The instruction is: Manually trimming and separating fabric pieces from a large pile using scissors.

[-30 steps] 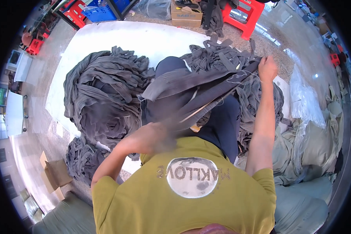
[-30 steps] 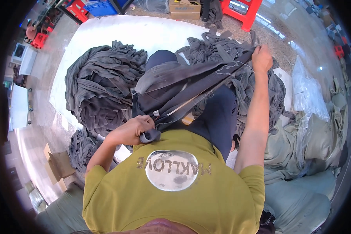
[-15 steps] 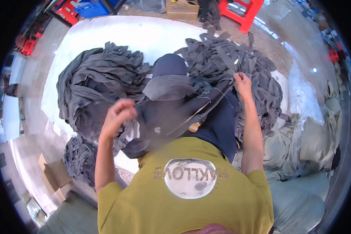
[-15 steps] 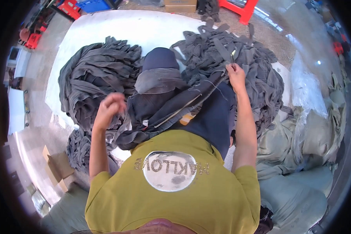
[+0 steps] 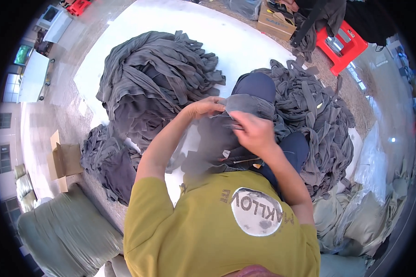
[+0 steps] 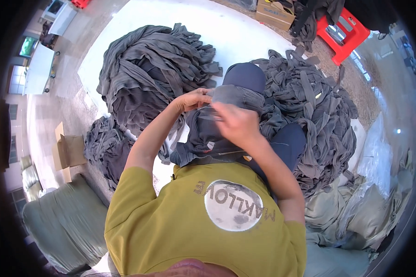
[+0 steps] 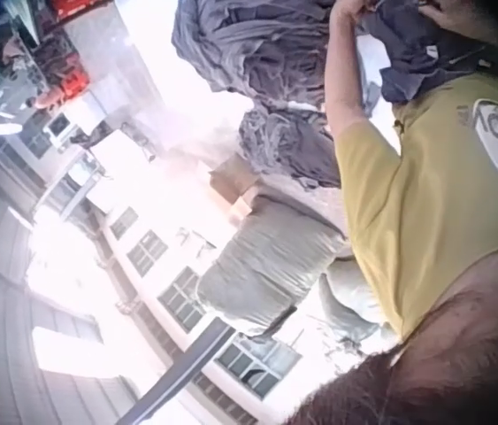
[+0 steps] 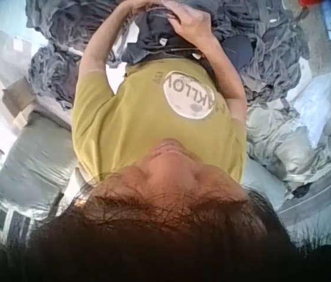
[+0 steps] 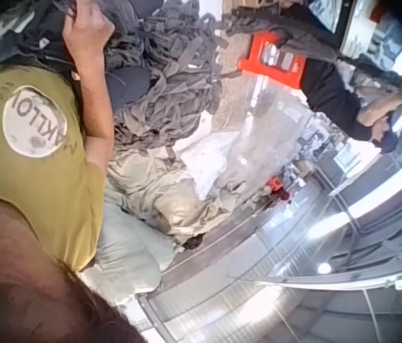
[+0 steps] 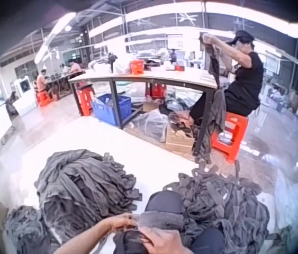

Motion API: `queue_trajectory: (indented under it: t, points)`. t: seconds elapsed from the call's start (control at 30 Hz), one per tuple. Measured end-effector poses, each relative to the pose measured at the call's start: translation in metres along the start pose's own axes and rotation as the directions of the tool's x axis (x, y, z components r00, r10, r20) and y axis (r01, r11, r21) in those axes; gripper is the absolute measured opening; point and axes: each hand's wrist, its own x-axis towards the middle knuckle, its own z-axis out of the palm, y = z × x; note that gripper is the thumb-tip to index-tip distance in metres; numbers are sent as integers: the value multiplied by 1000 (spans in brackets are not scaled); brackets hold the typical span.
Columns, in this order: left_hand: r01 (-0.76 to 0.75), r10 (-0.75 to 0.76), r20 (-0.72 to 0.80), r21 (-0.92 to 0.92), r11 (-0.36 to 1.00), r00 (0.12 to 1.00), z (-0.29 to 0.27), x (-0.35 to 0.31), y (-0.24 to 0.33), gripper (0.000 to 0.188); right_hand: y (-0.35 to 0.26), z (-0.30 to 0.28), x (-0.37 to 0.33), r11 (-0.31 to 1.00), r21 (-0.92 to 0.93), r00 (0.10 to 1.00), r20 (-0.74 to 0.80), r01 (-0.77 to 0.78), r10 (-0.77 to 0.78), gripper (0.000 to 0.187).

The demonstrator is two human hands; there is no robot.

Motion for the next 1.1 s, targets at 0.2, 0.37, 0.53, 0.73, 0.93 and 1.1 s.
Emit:
queue_trajectory:
  t: [0.2, 0.37, 0.53, 0.73, 0.93, 1.1]
  points:
    - [-193, 168, -241, -85, 977, 956, -6, -30, 29, 16, -5, 34, 33, 977, -211, 956, 274, -44, 102, 11]
    - [-378, 376, -395, 76, 923, 838, -17, -72, 60, 9, 6, 7, 33, 652, 524, 837, 328, -548, 439, 11]
    - [-399, 466, -498, 242, 885, 731, -31, -107, 95, 9, 1, -14, 42, 602, 617, 861, 331, -507, 386, 8]
    - [-452, 475, -617, 208, 868, 628, -27, -135, 133, 11, -21, -37, 79, 673, 643, 930, 239, -367, 279, 13]
    - [-448, 506, -601, 258, 856, 618, 9, -130, 152, 9, -34, 61, 94, 984, 171, 964, 251, 41, -84, 19]
    - [-407, 547, -635, 370, 835, 545, 10, -149, 157, 10, -30, 31, 56, 948, 307, 848, 522, -89, -89, 16]
